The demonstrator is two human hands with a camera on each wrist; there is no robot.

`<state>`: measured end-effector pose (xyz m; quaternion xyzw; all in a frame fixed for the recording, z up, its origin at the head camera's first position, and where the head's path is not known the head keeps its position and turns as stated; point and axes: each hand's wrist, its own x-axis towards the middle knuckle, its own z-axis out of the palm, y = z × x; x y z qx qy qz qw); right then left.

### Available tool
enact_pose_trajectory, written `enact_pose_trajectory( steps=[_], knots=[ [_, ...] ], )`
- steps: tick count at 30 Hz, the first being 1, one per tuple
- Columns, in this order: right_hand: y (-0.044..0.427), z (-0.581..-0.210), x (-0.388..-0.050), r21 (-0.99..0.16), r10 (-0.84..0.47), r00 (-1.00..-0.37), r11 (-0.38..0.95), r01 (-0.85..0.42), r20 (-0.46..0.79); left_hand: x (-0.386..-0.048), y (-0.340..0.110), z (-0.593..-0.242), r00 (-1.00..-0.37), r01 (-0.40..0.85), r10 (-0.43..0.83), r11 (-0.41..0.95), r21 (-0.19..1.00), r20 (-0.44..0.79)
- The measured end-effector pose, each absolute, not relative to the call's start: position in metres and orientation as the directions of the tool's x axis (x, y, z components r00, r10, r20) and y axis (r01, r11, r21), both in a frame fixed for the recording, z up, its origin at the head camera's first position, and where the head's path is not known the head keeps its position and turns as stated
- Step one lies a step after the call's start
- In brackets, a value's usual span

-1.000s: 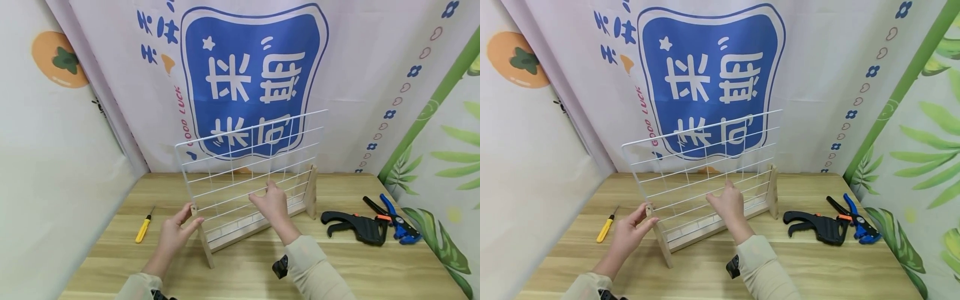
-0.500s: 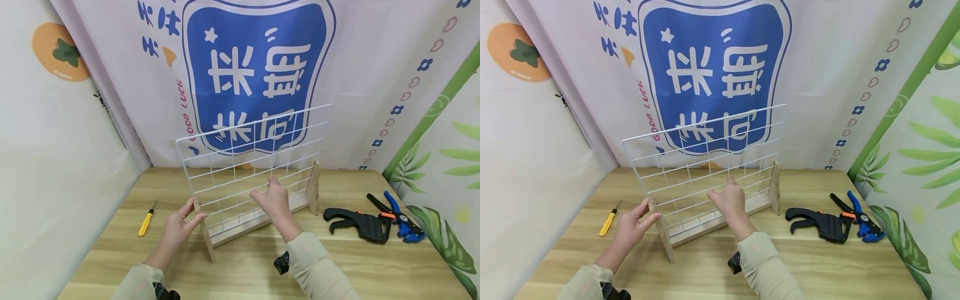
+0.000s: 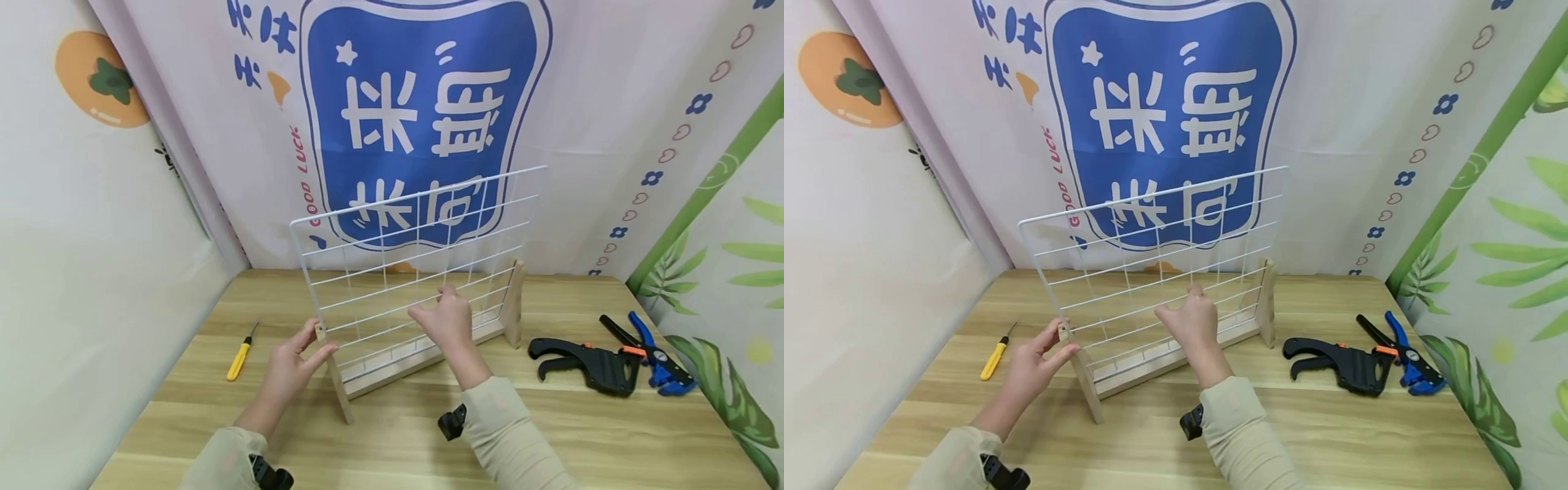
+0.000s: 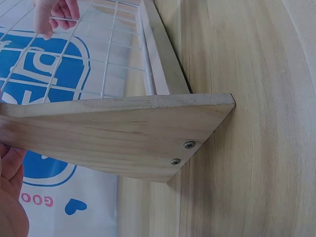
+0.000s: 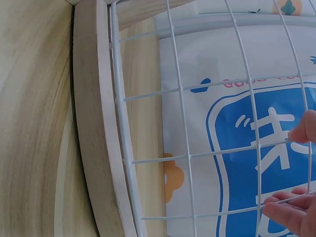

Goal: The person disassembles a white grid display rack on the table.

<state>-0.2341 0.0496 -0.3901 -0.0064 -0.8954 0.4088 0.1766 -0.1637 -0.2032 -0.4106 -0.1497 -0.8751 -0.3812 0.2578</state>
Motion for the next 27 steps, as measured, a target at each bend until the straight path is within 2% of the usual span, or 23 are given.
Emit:
enact_pose_trajectory(
  steps=[5,13,19,27],
  knots=[
    [0.05,-0.39,-0.236,-0.755,0.154,-0.955,0.649,-0.096,0.254,-0.165,-0.203,-0.412,-0.823,0.457,0.079,0.68,0.573,0.563],
    [0.052,-0.386,-0.237,-0.702,0.129,-0.937,0.696,-0.148,0.326,-0.171,-0.199,-0.413,-0.733,0.544,0.137,0.705,0.454,0.666],
    [0.051,-0.377,-0.239,-0.678,0.112,-0.916,0.708,-0.198,0.384,-0.171,-0.198,-0.405,-0.785,0.481,0.109,0.728,0.489,0.61],
    [0.053,-0.384,-0.237,-0.719,0.127,-0.946,0.682,-0.134,0.297,-0.169,-0.202,-0.409,-0.791,0.495,0.137,0.717,0.491,0.596]
  ],
)
